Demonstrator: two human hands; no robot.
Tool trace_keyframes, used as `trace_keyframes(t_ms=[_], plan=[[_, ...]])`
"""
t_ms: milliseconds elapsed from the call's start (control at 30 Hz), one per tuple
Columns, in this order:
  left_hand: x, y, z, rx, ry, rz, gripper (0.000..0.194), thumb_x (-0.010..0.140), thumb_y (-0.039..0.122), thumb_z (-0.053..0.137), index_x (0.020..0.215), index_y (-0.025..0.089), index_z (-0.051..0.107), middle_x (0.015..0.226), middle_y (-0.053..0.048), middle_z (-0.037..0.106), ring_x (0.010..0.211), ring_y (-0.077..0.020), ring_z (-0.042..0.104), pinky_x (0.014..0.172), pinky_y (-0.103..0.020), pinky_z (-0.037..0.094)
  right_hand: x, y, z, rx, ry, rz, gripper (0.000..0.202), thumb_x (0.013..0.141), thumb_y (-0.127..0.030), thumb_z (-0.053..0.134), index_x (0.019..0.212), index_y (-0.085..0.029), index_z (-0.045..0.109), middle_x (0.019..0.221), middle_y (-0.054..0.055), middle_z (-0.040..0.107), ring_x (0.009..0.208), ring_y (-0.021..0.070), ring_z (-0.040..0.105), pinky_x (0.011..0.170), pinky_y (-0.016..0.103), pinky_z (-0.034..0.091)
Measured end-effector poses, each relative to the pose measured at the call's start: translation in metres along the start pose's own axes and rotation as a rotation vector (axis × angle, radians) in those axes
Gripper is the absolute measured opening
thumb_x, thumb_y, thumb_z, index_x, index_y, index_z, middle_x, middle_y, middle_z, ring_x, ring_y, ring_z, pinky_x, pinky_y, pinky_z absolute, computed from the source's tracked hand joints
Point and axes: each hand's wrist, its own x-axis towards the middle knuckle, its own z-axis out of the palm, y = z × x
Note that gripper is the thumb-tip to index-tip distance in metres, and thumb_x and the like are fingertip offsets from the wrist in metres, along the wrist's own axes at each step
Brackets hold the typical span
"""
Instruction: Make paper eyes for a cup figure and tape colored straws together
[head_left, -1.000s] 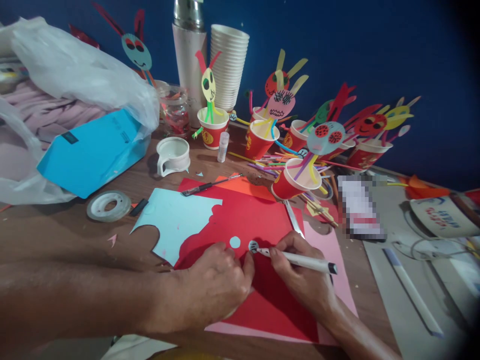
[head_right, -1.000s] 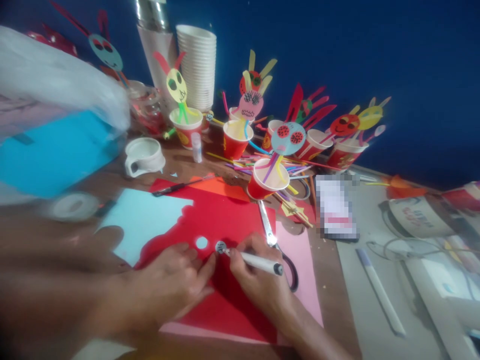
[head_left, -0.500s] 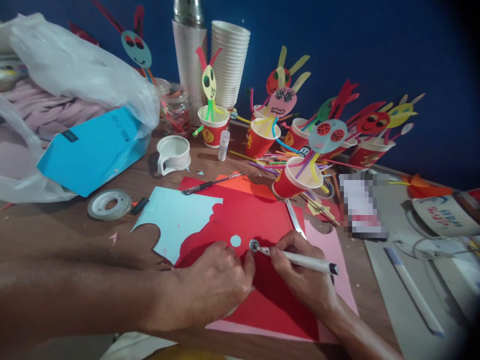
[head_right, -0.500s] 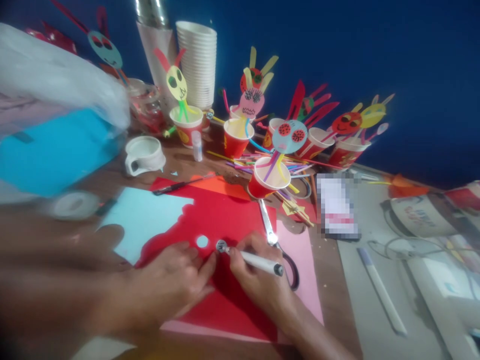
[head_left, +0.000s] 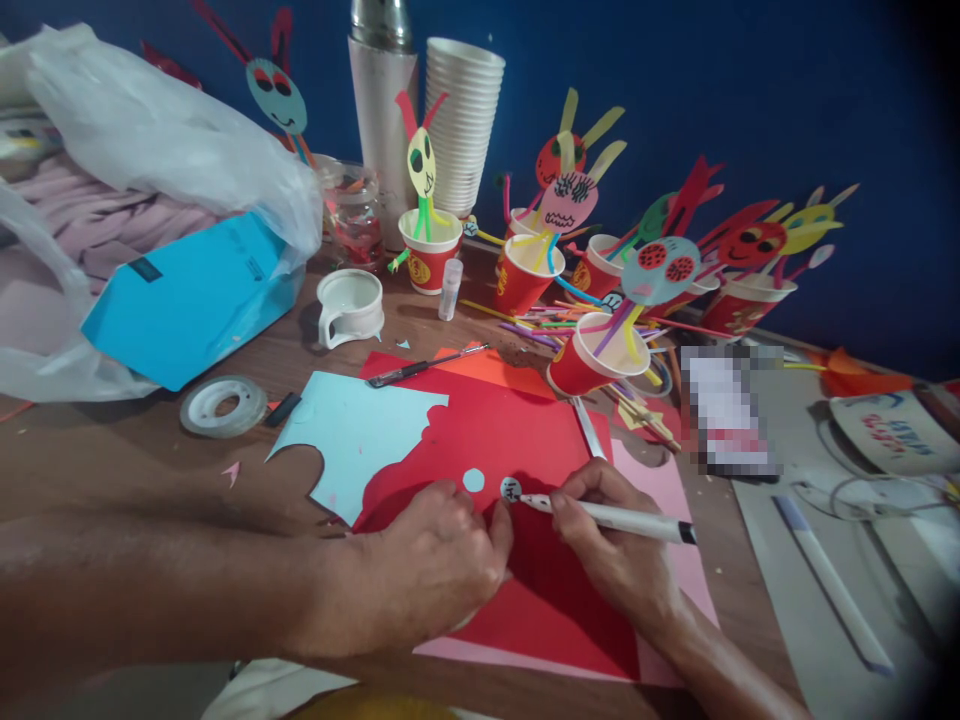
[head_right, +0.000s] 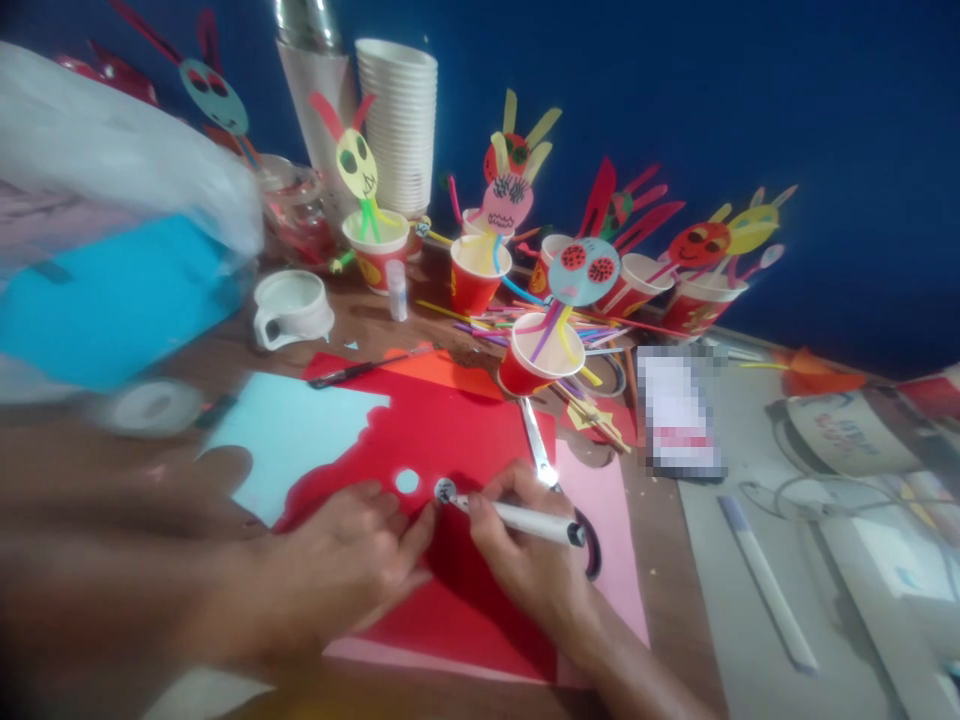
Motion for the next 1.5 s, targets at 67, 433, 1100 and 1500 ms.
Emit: trace_keyframes(t_ms=[67,433,1100,1500], plan=[[0.001,0.000,-0.001,-0.003,-0.006,-0.007,0.038,0.083,0.017,0.038,0.118,0.004,0.043,0.083,-0.017,0.063,0.072,-0.0246,0.060,0.069,-0.041,0.044,0.000,-0.001,0.000,-0.011,-0.010,-0.006,0.020,0.077,-0.035,0.053,0.064,-0.020,0.049,0.048,-0.003,0.053,0.042,0.0100,0.047,0.040,0.020,0.035],[0.000,0.001,0.000,0.013,0.019,-0.028,0.041,0.085,0.017,0.035,0.122,0.002,0.039,0.080,-0.016,0.063,0.072,-0.0233,0.060,0.070,-0.040,0.044,0.000,-0.003,0.001,-0.092,-0.040,-0.079,0.017,0.077,-0.032,0.053,0.065,-0.020,0.050,0.046,-0.005,0.050,0.037,0.0077,0.042,0.036,0.019,0.031],[0.002,0.000,-0.005,-0.003,-0.007,-0.018,0.038,0.083,0.017,0.040,0.118,0.003,0.045,0.076,-0.015,0.062,0.069,-0.0241,0.060,0.066,-0.040,0.045,-0.002,0.007,-0.003,0.079,0.013,-0.019,0.018,0.081,-0.035,0.052,0.071,-0.020,0.049,0.051,-0.004,0.053,0.044,0.0100,0.049,0.043,0.020,0.038],[0.002,-0.001,-0.007,-0.034,-0.016,-0.011,0.039,0.082,0.016,0.038,0.118,0.002,0.044,0.078,-0.017,0.064,0.069,-0.0256,0.060,0.065,-0.041,0.045,0.002,-0.001,0.000,-0.041,-0.023,-0.044,0.019,0.078,-0.034,0.052,0.067,-0.020,0.049,0.048,-0.003,0.051,0.041,0.0094,0.045,0.037,0.020,0.031]])
